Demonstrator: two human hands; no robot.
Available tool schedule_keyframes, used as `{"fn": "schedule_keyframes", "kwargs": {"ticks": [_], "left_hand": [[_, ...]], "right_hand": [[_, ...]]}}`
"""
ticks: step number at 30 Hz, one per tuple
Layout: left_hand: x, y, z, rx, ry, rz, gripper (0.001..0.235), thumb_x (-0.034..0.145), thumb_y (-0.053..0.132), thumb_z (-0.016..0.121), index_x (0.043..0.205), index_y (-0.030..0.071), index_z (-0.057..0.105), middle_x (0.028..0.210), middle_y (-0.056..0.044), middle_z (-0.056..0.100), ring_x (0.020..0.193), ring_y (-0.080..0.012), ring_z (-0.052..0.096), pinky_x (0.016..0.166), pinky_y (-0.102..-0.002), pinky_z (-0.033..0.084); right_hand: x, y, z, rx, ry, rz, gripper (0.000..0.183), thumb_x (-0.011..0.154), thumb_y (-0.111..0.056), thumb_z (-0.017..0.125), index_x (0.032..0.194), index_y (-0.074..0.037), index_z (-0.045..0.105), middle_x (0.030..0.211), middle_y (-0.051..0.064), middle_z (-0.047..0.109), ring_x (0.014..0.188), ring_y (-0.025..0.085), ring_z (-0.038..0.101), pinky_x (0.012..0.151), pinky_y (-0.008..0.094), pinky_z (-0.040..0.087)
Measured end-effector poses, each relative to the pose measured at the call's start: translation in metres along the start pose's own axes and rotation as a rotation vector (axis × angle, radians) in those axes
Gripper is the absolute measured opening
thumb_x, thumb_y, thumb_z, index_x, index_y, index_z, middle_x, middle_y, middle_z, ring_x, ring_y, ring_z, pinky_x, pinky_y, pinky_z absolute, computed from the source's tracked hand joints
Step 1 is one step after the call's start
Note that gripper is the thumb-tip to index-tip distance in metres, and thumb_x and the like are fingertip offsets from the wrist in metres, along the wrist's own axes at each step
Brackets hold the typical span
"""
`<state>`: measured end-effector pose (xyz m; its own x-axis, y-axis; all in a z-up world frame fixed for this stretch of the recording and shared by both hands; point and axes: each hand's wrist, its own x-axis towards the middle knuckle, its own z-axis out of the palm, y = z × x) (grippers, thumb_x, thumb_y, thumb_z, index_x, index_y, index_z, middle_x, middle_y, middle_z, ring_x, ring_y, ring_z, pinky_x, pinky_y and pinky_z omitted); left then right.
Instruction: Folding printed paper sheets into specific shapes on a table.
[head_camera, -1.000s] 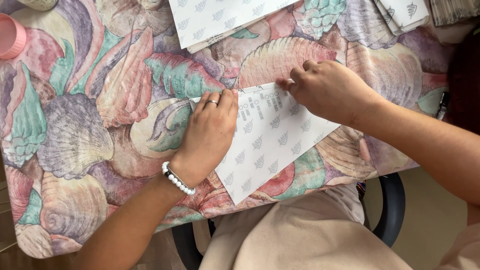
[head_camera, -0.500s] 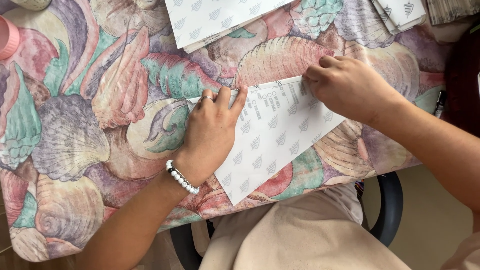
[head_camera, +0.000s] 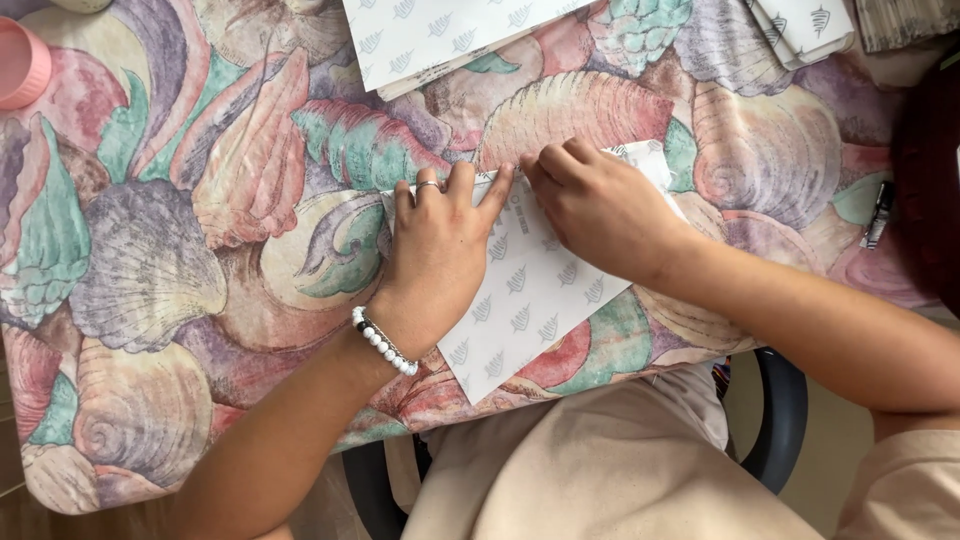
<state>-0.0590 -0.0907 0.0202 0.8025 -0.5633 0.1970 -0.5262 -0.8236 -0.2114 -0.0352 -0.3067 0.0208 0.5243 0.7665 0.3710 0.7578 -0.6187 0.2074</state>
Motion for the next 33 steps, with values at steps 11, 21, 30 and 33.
{"fn": "schedule_keyframes", "kwargs": {"ticks": [11, 21, 30, 33], "left_hand": [[-0.007, -0.009, 0.007, -0.072, 0.019, 0.013, 0.056, 0.085, 0.009, 0.063, 0.141, 0.020, 0.063, 0.098, -0.008, 0.050, 0.088, -0.0308, 0.058, 0.080, -0.049, 0.057], [-0.011, -0.004, 0.006, -0.032, 0.027, 0.000, 0.057, 0.087, 0.012, 0.063, 0.144, 0.020, 0.061, 0.100, -0.008, 0.052, 0.090, -0.0302, 0.060, 0.084, -0.053, 0.058], [-0.013, -0.006, 0.010, 0.011, 0.019, -0.057, 0.065, 0.084, 0.010, 0.059, 0.147, 0.027, 0.057, 0.111, -0.008, 0.054, 0.091, -0.0293, 0.052, 0.080, -0.043, 0.048], [-0.021, -0.018, 0.007, -0.172, 0.021, -0.077, 0.056, 0.087, 0.004, 0.055, 0.142, 0.010, 0.060, 0.113, -0.012, 0.055, 0.094, -0.0311, 0.055, 0.070, -0.040, 0.054]], "right_hand": [[-0.006, -0.006, 0.010, 0.027, -0.074, 0.086, 0.030, 0.096, -0.009, 0.053, 0.120, -0.003, 0.068, 0.096, 0.006, 0.051, 0.089, 0.022, 0.055, 0.074, 0.032, 0.052], [-0.083, 0.051, -0.009, -0.206, -0.258, 0.260, 0.024, 0.099, -0.022, 0.060, 0.113, -0.020, 0.080, 0.096, 0.002, 0.058, 0.094, 0.018, 0.058, 0.084, 0.028, 0.054], [0.000, -0.012, -0.019, 0.507, -0.243, 0.273, 0.059, 0.097, 0.004, 0.051, 0.154, 0.003, 0.040, 0.151, 0.032, 0.048, 0.114, 0.046, 0.065, 0.079, 0.049, 0.066], [-0.008, -0.015, -0.005, 0.462, -0.171, 0.277, 0.056, 0.109, -0.023, 0.046, 0.153, 0.010, 0.034, 0.150, 0.026, 0.053, 0.140, 0.040, 0.050, 0.106, 0.050, 0.051]]}}
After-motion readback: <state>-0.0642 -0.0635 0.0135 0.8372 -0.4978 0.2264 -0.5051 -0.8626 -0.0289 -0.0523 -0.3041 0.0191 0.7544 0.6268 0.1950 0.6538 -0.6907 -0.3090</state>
